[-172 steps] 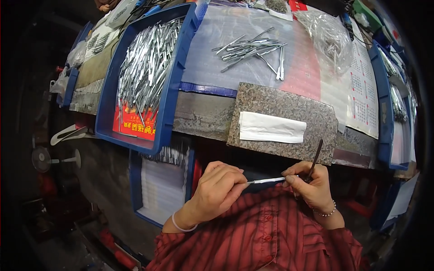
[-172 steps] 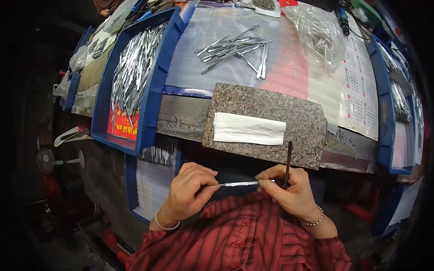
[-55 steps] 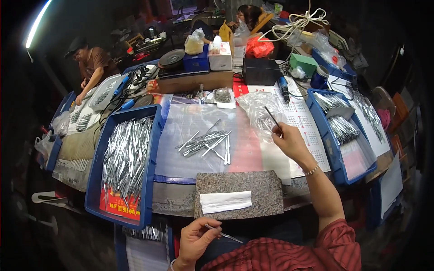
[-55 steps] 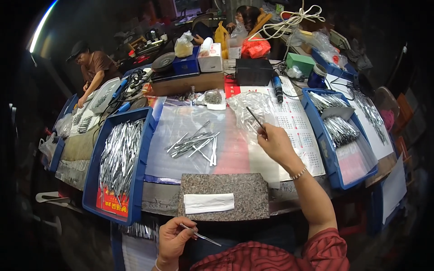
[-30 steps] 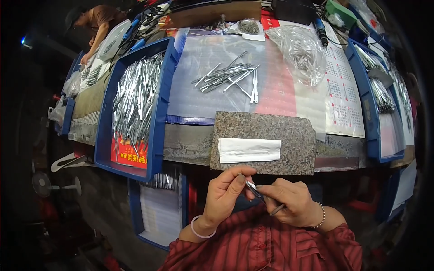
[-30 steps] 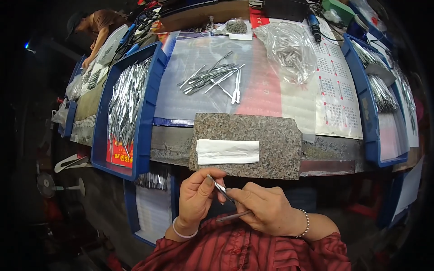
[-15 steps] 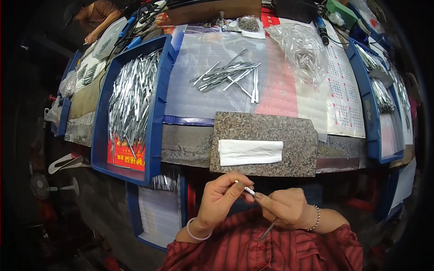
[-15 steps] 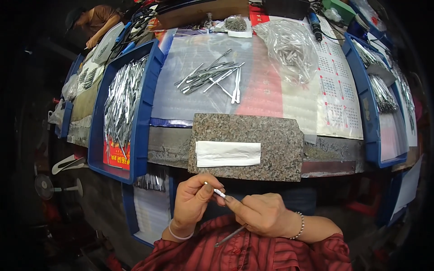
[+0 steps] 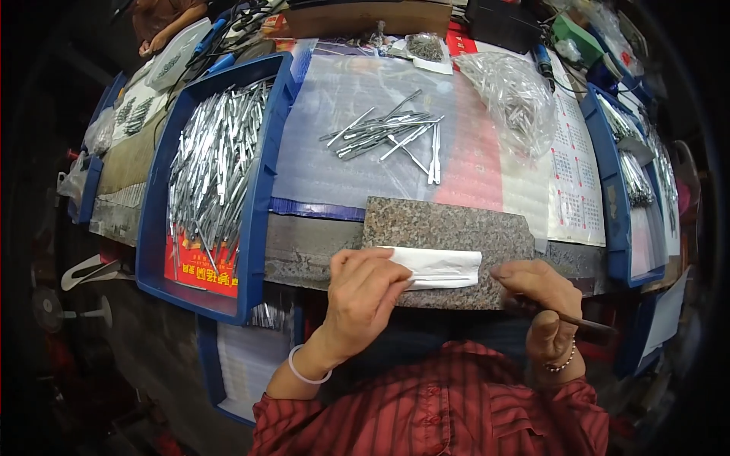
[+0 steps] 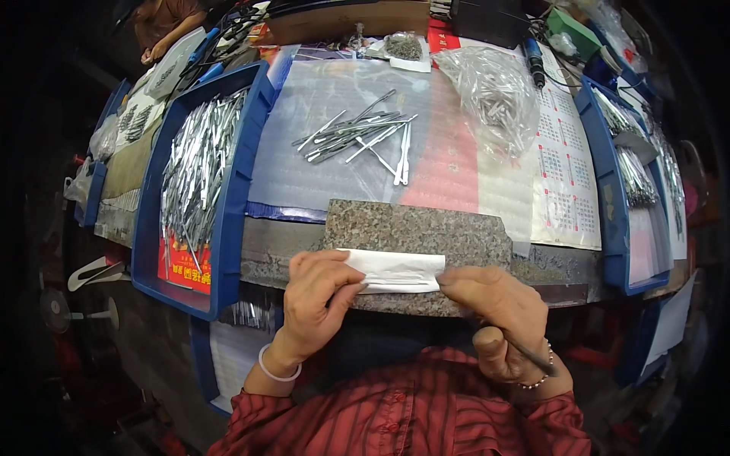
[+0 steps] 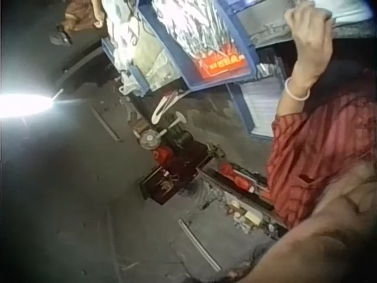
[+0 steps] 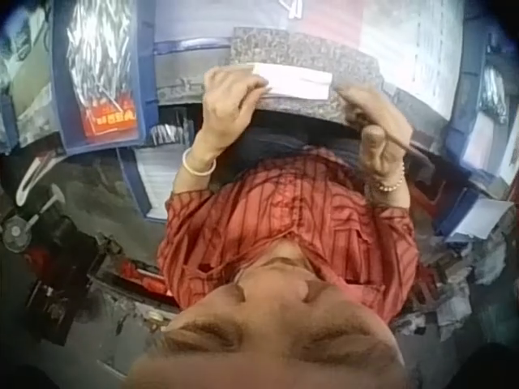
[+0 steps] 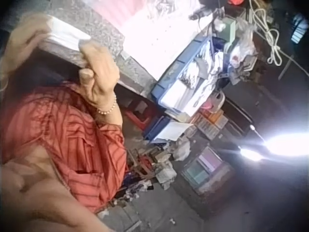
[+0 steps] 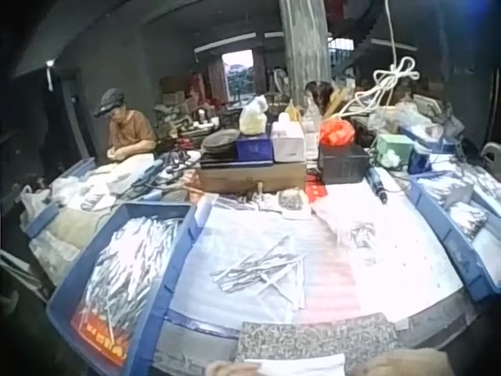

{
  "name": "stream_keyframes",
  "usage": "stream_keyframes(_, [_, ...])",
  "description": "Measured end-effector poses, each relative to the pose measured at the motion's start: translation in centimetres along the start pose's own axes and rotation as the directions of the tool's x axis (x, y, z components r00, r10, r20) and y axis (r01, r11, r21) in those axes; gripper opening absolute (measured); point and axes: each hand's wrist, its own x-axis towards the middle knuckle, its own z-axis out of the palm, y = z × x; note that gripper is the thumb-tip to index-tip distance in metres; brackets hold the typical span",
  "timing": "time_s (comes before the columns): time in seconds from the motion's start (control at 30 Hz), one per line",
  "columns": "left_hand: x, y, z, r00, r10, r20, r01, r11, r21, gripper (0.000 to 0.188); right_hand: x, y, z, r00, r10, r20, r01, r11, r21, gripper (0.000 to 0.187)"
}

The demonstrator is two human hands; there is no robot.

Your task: Manually assembling or inspecting small metal strips on a stone block using a stylus tool.

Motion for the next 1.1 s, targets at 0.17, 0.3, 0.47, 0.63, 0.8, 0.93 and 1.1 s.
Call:
stream_keyframes(0.17, [-0.6,-0.6,0.4,0.999,0.000,0.045,-0.004,0.997,0.077,0.019,1.2,1.1,-0.1,0.978,-0.158,0.137,0.181,0.967,-0.178,0.034])
stream_keyframes(0.3, [-1.6,-1.3,-0.2,0.997,-0.033,0.064,0.027,0.996,0.090,0.020,3.4,-3.8,0.0,0.877,0.154,0.455,0.051,0.912,-0.407,0.019])
stream_keyframes(0.47, [-0.7,-0.8,-0.1,0.994,-0.003,0.105,0.001,1.000,0.021,0.023,2.0,2.5,2.6,0.968,0.035,0.248,-0.005,0.993,-0.120,0.019])
stream_keyframes(0.63, [-0.5,-1.2,-0.1,0.995,0.010,0.104,-0.012,1.000,0.016,0.023,2.2,2.3,1.8,0.988,0.032,0.153,-0.018,0.996,-0.090,0.036])
stream_keyframes(0.8, [-0.7,-1.5,0.2,0.995,0.027,0.097,-0.029,0.999,0.020,0.017,1.5,-0.1,0.4,0.987,-0.145,-0.069,0.135,0.982,-0.131,0.050])
stream_keyframes(0.93, [-0.4,-1.0,0.0,0.994,0.033,0.106,-0.035,0.999,0.017,0.022,2.9,-0.5,0.8,0.937,-0.147,0.318,0.262,0.896,-0.358,0.021])
stream_keyframes(1.1, [-0.3,-1.2,-1.0,0.989,0.012,0.146,-0.014,1.000,0.011,0.020,2.0,3.1,3.0,0.950,-0.112,0.290,0.169,0.969,-0.180,0.020])
